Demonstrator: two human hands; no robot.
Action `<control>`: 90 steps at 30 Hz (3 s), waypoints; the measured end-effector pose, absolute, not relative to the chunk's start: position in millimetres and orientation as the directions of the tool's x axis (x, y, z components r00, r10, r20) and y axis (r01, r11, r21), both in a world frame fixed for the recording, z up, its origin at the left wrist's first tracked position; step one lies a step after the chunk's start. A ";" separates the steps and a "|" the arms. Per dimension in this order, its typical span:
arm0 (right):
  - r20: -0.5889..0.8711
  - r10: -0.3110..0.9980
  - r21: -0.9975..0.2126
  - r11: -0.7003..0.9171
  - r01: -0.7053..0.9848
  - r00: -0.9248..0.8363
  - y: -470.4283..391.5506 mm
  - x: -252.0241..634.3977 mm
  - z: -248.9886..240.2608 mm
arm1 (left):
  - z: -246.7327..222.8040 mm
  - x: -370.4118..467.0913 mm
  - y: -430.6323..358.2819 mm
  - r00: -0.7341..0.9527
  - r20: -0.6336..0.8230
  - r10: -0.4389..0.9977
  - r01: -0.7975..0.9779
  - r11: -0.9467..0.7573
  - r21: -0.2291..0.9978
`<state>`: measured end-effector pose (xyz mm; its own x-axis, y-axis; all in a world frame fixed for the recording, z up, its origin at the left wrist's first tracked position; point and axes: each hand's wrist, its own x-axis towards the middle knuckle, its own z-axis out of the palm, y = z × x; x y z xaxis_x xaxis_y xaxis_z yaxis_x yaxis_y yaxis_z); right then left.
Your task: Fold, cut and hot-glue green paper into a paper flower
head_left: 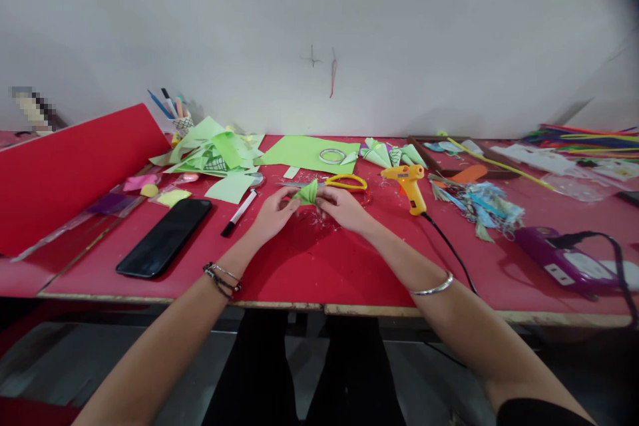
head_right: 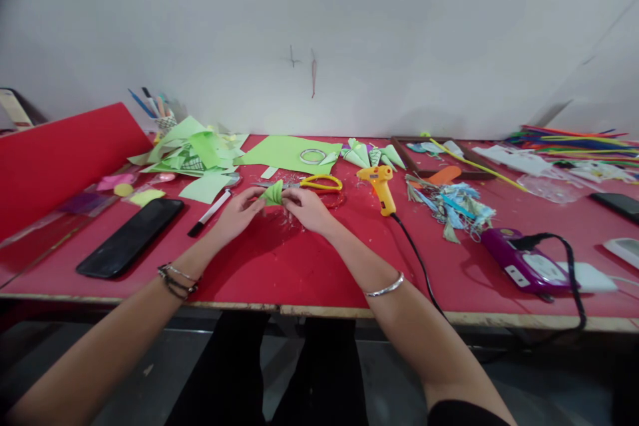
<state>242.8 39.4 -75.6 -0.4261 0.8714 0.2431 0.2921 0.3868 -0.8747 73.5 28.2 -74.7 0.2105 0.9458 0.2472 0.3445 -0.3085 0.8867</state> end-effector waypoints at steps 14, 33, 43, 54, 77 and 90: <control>0.434 0.872 -0.840 0.482 0.250 -0.224 40.2 243.5 -76.6 | -75.3 74.7 26.7 0.320 0.246 0.915 0.221 -0.325 0.920; 0.126 0.956 -0.991 0.130 -0.003 -0.265 42.3 243.2 -73.4 | -77.1 75.8 24.8 0.382 0.205 0.901 0.157 -0.282 0.947; 0.185 0.963 -0.983 0.184 -0.023 -0.195 42.8 242.9 -76.2 | -79.7 75.1 27.9 0.342 0.258 0.904 0.181 -0.333 0.925; 0.373 0.910 -0.903 0.401 0.155 -0.180 38.9 241.5 -74.3 | -80.3 75.2 26.9 0.323 0.250 0.913 0.240 -0.334 0.911; 0.342 0.921 -0.933 0.356 0.048 -0.185 39.6 241.9 -77.0 | -82.3 72.2 31.4 0.383 0.174 0.907 -0.066 -0.160 0.985; 0.439 0.855 -0.863 0.487 0.137 -0.277 35.7 239.2 -72.5 | -81.6 72.6 31.2 0.259 0.093 0.961 0.150 -0.136 0.979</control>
<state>239.2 35.7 -72.5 -0.2767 0.8550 0.4387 0.1370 0.4870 -0.8626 72.6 31.2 -81.6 0.2585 0.9615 0.0934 0.1501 -0.1355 0.9793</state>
